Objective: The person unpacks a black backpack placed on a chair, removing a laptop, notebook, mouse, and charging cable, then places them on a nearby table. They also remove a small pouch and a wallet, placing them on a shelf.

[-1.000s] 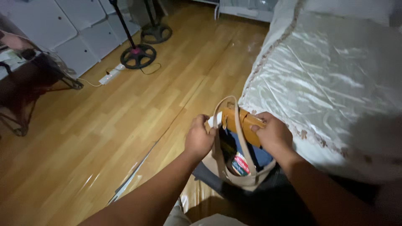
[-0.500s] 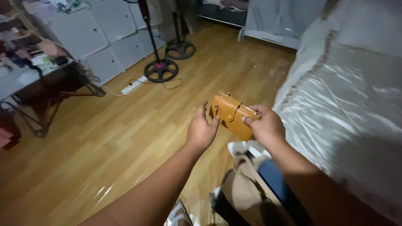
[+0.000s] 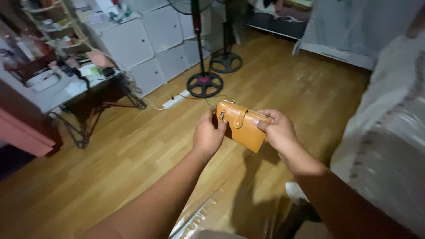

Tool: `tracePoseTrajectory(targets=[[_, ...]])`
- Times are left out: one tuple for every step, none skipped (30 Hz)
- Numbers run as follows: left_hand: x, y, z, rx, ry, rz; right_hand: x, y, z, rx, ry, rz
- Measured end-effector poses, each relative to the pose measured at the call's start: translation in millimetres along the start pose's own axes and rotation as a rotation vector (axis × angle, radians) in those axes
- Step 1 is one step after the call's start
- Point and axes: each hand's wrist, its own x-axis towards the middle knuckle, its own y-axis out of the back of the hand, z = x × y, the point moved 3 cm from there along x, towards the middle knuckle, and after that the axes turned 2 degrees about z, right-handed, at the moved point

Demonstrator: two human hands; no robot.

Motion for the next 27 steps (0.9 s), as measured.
tracePoseTrajectory(targets=[[7,7,-4,-0.007,0.025,0.016,10,-9,-1,0.029,-0.065,-0.001],[17,17,-10,-0.016,0.046,0.033,20,-22,-4,0.03,-0.055,-0.016],[25,26,-15,-0.031,0.052,0.041,30,-32,-7,0.032,-0.046,-0.031],[33,31,-19,-0.043,0.058,0.05,41,-41,-10,0.035,-0.037,-0.047],[41,36,-23,-0.056,0.064,0.058,54,-48,-15,0.003,0.006,-0.055],[51,41,-29,-0.044,0.075,0.067,67,-57,-19,-0.03,0.048,-0.063],[62,45,-37,-0.031,0.086,0.075,80,-67,-22,-0.062,0.09,-0.071],[73,49,-45,-0.019,0.096,0.082,93,-78,-22,-0.074,0.087,-0.078],[86,53,-53,-0.008,0.074,0.11,107,-87,-23,-0.085,0.084,-0.086],[100,57,-60,0.002,0.051,0.137,122,-96,-26,-0.098,0.082,-0.094],[116,61,-67,0.012,0.028,0.164,137,-105,-28,-0.091,0.054,-0.11],[134,64,-72,0.032,-0.004,0.191,154,-115,-30,-0.083,0.026,-0.126],[153,67,-78,0.053,-0.035,0.217,171,-126,-33,-0.076,-0.001,-0.143],[171,70,-85,0.073,-0.068,0.246,189,-136,-35,-0.111,-0.002,-0.146],[191,71,-94,0.059,-0.037,0.244,207,-146,-37,-0.146,-0.003,-0.148],[212,73,-102,0.044,-0.005,0.243,227,-156,-40,-0.184,-0.003,-0.152],[233,74,-109,0.029,0.028,0.243,247,-166,-43,-0.155,-0.02,-0.169],[255,77,-115,0.056,0.023,0.26,268,-177,-46,-0.124,-0.037,-0.187],[277,78,-121,0.084,0.019,0.277,290,-188,-49,-0.095,-0.053,-0.205],[296,80,-128,0.113,0.024,0.291,310,-198,-52,-0.138,-0.039,-0.216],[315,81,-135,0.127,0.02,0.304,330,-207,-56,-0.18,-0.023,-0.226],[335,82,-142,0.139,0.008,0.319,352,-217,-61,-0.221,0.0,-0.233],[356,83,-149,0.152,-0.004,0.334,372,-228,-67,-0.23,0.007,-0.269],[376,83,-155,0.158,-0.004,0.357,391,-239,-71,-0.238,0.008,-0.305],[395,83,-162,0.163,-0.004,0.381,410,-250,-75,-0.246,0.009,-0.341],[411,83,-171,0.17,0.002,0.404,427,-260,-77,-0.231,-0.003,-0.37],[427,84,-181,0.154,0.006,0.412,443,-270,-79,-0.215,-0.016,-0.4]])
